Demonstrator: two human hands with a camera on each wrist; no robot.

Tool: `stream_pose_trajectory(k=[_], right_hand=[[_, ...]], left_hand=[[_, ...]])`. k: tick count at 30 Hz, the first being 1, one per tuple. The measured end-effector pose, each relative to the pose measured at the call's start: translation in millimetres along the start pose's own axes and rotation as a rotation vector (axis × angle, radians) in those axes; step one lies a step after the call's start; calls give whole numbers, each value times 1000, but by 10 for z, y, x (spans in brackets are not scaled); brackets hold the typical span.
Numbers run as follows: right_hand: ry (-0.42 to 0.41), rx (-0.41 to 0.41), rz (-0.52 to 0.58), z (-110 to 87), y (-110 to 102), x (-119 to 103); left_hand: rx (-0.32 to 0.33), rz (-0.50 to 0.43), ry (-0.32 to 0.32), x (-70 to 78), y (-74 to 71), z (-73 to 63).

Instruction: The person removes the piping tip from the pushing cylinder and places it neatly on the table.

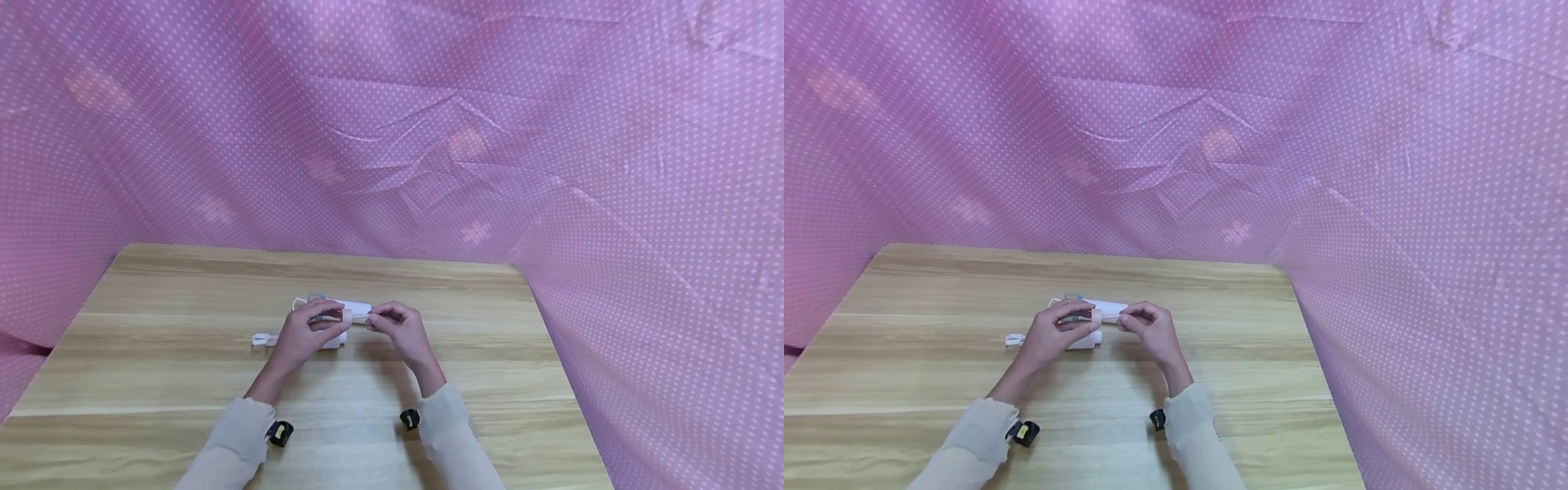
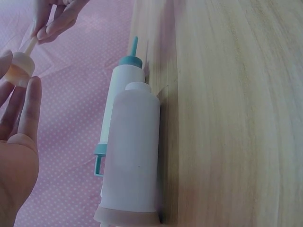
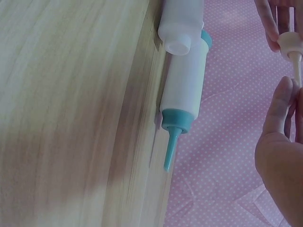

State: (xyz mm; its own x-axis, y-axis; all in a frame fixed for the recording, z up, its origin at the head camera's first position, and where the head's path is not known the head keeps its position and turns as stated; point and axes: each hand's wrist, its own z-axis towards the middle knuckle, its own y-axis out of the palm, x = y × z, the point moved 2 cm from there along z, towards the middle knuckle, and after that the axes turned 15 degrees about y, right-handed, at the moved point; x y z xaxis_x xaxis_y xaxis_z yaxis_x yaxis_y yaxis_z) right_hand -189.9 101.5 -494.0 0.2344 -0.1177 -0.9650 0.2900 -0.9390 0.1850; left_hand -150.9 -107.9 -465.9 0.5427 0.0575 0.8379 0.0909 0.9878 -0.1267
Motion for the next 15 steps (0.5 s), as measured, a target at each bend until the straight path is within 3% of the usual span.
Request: stream_pose_trajectory(k=[5,12,15], right_hand=[[-4,13,-8,-7,24,-19],[-7,-16,-15,-39,54,-64],[-12,-31,-9,-51,68,-80]], left_hand=[[-2,61,23,61,6,19],[28,112,71,-235,11,-30],[39,93,77,-261,9,-42]])
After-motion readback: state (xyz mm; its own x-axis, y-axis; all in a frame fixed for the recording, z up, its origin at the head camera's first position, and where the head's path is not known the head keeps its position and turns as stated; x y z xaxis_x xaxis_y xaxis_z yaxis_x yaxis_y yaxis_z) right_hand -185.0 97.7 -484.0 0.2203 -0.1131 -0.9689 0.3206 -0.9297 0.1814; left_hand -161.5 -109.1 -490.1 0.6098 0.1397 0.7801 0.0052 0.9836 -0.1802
